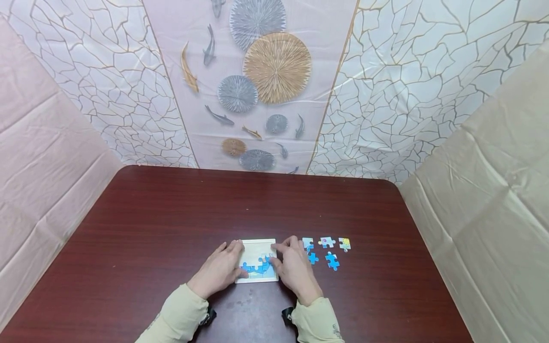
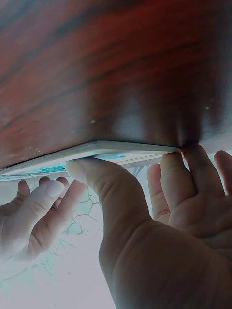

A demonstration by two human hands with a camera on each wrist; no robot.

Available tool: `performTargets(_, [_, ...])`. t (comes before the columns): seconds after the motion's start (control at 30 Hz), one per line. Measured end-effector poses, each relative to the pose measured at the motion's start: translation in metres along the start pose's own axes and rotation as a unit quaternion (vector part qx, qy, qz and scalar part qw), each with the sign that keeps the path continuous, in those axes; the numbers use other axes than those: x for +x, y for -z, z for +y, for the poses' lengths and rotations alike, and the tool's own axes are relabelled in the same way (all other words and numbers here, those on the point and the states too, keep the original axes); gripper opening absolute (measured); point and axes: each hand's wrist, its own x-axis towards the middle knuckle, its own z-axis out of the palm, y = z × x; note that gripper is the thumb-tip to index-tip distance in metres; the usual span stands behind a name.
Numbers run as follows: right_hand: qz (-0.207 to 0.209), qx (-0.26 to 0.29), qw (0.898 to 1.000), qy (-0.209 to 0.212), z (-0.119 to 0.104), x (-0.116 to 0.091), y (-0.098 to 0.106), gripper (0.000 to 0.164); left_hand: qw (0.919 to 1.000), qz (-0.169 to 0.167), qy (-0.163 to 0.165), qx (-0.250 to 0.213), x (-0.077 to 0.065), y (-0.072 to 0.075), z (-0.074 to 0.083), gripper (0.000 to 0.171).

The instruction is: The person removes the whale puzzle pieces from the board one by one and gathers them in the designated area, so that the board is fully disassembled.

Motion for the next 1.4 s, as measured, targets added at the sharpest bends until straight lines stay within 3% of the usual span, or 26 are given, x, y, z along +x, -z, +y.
performTargets(0.13, [-0.017, -0.009, 1.000, 0.000, 0.001, -0.001, -0.002, 0.034, 1.0000, 0.001, -0.004, 0.002, -0.001, 0.004, 0.002, 0.070])
performTargets(0.37, [-0.054, -0.016, 0.997, -0.045, -0.020, -0.002, 0.009, 0.027, 1.0000, -0.003, 0.006, 0.008, 0.002, -0.004, -0.003, 0.070])
performTargets(0.63, [-0.057, -0.013, 0.997, -0.042, -0.023, -0.002, 0.010, 0.021, 1.0000, 0.001, 0.005, -0.005, 0.001, -0.005, -0.003, 0.068])
performTargets(0.77, [-0.051, -0.019, 0.998, -0.032, -0.022, -0.002, 0.008, 0.020, 0.9997, -0.002, 0.010, -0.021, 0.000, 0.002, 0.001, 0.067])
performTargets(0.97, [-0.029, -0.022, 0.999, -0.010, -0.020, -0.002, 0.005, 0.017, 0.9999, -0.009, 0.009, -0.008, 0.000, 0.010, 0.006, 0.069])
performTargets(1.2, [-0.055, -0.013, 0.997, -0.046, -0.023, 0.001, 0.006, 0.020, 0.9997, -0.001, 0.010, -0.024, 0.000, 0.003, 0.002, 0.070])
performTargets(1.4, [-0.060, -0.022, 0.997, -0.047, -0.025, 0.002, 0.006, 0.022, 1.0000, 0.005, 0.006, -0.006, 0.000, 0.001, 0.001, 0.073])
